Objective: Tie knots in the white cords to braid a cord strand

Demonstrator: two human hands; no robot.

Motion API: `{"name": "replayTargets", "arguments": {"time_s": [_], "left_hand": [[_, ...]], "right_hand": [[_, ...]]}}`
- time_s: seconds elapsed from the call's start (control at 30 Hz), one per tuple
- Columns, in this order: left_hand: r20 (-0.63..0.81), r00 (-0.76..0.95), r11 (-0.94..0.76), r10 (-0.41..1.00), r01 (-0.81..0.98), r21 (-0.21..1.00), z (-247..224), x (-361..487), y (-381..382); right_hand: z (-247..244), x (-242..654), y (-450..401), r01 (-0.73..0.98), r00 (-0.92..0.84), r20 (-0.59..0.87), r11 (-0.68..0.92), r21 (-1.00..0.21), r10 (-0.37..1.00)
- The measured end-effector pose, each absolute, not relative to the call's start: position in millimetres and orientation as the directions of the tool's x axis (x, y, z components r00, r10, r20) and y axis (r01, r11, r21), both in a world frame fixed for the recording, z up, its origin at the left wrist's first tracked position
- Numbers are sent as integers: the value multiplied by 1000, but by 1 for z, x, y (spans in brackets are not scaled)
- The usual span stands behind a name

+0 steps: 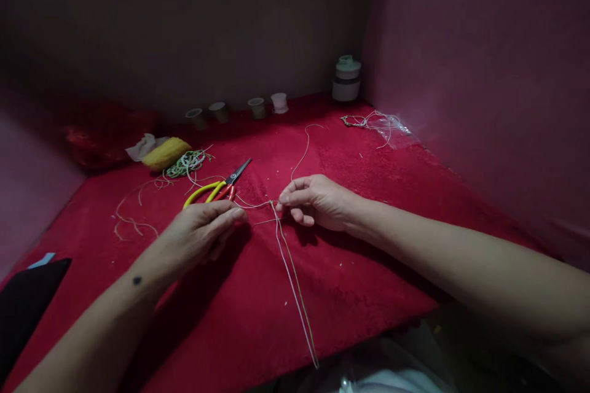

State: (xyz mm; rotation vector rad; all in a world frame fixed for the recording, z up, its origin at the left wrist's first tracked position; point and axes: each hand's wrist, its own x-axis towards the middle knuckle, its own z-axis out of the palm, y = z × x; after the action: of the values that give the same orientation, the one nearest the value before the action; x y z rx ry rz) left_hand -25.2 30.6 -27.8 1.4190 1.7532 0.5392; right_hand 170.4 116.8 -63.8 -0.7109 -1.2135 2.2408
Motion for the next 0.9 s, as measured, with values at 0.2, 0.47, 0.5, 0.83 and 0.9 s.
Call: {"name": "replayTargets", "arguments": {"time_s": [0.2,0.47,0.5,0.83,0.9], "left_hand": [[-182,-58,181,982,593,785,-41,-10,29],[-159,-71,172,985,558,812,-54,-7,31],[-157,-73,171,985,565,807,-54,-6,31],[-40,-109,105,993,694,713,-48,0,31],[-49,-106,109,993,694,712,-49,0,32]], "right_hand": [[-60,170,120,-110,-787,-296,-594,-797,542],[-56,166,116,-6,-747,-362,-551,-834,557],[-56,166,116,1,-749,-363,-547,-837,554],[-54,171,120,10,-776,-312,-485,-875,548],[-53,171,119,33,-752,-318,-449,-893,577]]}}
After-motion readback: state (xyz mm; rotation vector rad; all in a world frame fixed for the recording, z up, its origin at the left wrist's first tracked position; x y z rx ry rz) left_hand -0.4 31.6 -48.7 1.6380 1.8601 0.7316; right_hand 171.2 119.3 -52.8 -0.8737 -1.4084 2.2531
